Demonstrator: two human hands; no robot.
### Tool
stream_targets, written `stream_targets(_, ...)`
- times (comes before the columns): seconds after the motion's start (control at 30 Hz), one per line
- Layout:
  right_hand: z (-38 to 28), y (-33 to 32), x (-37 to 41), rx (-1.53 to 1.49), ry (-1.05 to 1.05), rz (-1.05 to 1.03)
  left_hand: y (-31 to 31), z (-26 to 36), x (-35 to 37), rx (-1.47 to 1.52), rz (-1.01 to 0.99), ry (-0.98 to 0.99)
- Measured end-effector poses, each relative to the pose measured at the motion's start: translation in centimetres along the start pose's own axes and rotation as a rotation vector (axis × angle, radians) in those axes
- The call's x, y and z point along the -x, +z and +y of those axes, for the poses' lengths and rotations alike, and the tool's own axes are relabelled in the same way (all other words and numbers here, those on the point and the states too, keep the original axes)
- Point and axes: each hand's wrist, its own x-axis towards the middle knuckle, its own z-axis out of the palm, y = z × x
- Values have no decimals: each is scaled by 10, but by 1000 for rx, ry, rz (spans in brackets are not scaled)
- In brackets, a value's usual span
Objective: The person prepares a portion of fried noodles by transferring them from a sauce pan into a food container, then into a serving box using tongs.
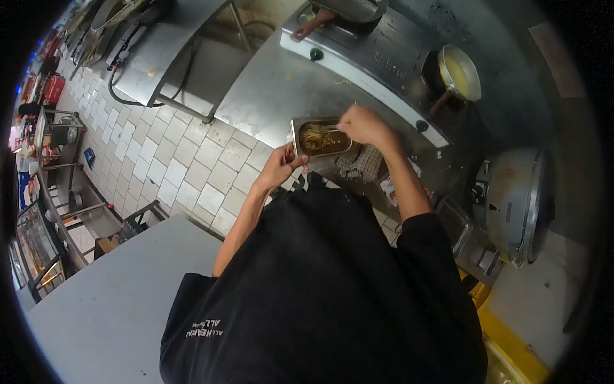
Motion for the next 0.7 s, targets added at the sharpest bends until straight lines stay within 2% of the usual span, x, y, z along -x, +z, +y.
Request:
stream_targets(0.07,16,31,-6,199,184,89,1,-14,-4,35,0,51)
stream_targets(0.13,7,67,-1,152,24,108,-2,-11,-9,-114,-5,27)
stream_targets(0.17,25,52,-8,28,-202,-36,-1,-10,-11,-112,-4,32)
stream_targets(0.2,34,31,1,-336,-166,-80,0,-15,-13,-10,15,88)
stream_targets(0.23,43,26,0,-306,-110,-72,1,-23,-10,92,31,133)
stream_targets(0.27,50,21,-6,-271,-58,-52,1,-28,-13,188,46,191)
stream_targets(0.33,37,66,-24,294,15,19,-4,-39,-10,115,22,159)
stream_targets(0.37,14,69,-10,127,-39,70,-6,-39,-11,61,8,146)
stream_targets(0.4,11,43,-8,136,-45,80,-9,-37,-14,8,0,136)
stream_targets(0.47,27,4,7,-404,-36,-136,-6,-31,-1,-3,0,59)
stream_targets(0.5,61,22,-12,-290,-90,-5,-4,-33,-2,69,14,100)
stream_targets(0.53,43,32,-8,-288,-87,-6,-1,-34,-2,142,22,138)
stream_targets(0.6,-15,53,0,223,-52,-31,-2,-20,0,124,16,135)
stream_targets(0.63,-2,37,-8,224,-207,-156,-7,0,5,0,-21,56)
stream_targets(0.67,29,28,-5,-277,-221,-110,-7,8,13,-120,-66,-38)
stream_targets(0.7,43,31,-4,-302,-153,-77,-4,-3,17,-113,-68,-50)
